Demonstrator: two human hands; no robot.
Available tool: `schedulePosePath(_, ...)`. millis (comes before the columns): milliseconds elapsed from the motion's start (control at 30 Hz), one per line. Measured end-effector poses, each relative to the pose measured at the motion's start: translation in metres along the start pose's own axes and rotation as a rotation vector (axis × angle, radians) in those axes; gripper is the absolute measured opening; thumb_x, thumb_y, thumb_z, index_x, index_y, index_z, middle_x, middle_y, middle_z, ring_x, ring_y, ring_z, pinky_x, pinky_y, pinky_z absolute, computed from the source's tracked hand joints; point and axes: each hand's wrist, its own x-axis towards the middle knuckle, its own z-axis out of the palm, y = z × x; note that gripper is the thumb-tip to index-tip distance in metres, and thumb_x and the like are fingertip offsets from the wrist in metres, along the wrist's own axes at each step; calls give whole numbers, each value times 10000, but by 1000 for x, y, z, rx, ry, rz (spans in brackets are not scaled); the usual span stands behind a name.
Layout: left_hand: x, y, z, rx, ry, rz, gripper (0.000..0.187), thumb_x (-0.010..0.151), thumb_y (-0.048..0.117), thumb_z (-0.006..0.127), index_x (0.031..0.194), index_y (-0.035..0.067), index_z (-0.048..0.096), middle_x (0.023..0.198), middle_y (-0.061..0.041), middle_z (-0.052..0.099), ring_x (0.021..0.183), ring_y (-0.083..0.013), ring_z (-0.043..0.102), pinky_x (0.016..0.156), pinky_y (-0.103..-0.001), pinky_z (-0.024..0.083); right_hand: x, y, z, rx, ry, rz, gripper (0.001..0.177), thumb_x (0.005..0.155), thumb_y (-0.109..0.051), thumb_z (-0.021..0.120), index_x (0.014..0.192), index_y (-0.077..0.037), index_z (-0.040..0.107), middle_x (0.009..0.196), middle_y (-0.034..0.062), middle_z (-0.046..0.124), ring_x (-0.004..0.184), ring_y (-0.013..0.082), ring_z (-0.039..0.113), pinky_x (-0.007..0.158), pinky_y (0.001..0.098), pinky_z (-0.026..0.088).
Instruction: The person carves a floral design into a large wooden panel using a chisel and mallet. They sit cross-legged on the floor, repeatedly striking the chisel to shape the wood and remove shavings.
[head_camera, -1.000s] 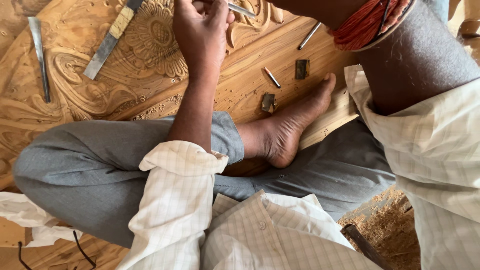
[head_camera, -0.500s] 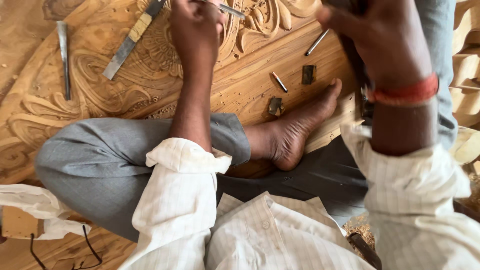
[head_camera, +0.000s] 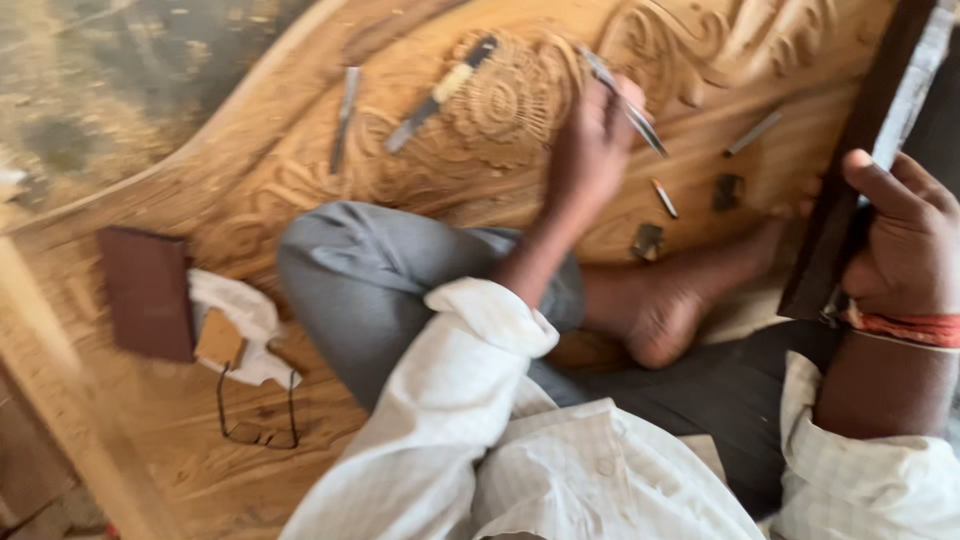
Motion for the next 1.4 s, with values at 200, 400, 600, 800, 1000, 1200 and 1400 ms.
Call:
schedulePosePath(200,-63,14,11,32,-264,-108,300,1062,401,538,1094,118,631,829,22,773,648,-133,719,591,-307,550,13,25,-7,-68,3,-116,42,1093,33,606,1132,17,606,974,127,674,877,233,683,801,373,603)
schedulePosePath(400,-63,10,11,15,-408,-343,303,1063,377,550,1036,95,659,704,-4,762,492,-106,663,518,-292,544,27,42,-28,-60,88,-111,183,992,86,590,1155,20,640,989,98,662,828,224,686,756,375,634)
schedulePosePath(600,-61,0,8,-118,-411,-357,243,1004,314,613,1056,79,652,727,1,756,497,-87,657,501,-285,545,42,47,-33,-178,179,-84,234,988,80,602,1201,8,668,1001,89,690,813,200,693,710,323,609)
schedulePosePath(800,-58,-7,9,7,-411,-396,200,1025,239,554,1081,53,604,754,-25,775,563,-145,706,551,-328,559,40,45,-29,-110,161,-69,160,1025,64,618,1178,26,647,997,122,689,834,233,707,719,350,617)
schedulePosePath(1000,-60,-3,10,63,-300,-247,118,1011,154,549,1059,50,523,814,-57,772,754,-242,772,695,-421,582,40,37,-29,28,107,74,124,1030,-64,672,1097,33,635,957,163,691,817,291,701,747,407,618)
schedulePosePath(1200,-67,32,7,247,-318,-39,115,940,65,585,1052,76,561,838,-80,752,779,-345,731,687,-485,555,41,30,-35,314,-39,318,372,1081,-363,652,1132,4,682,982,127,721,828,248,685,777,364,610)
schedulePosePath(1400,-66,60,4,390,-302,356,144,936,-17,553,1054,54,597,1017,-115,735,992,-312,726,831,-427,591,25,21,-11,219,90,210,329,1074,-364,708,1043,-47,627,863,54,658,698,173,638,635,312,573)
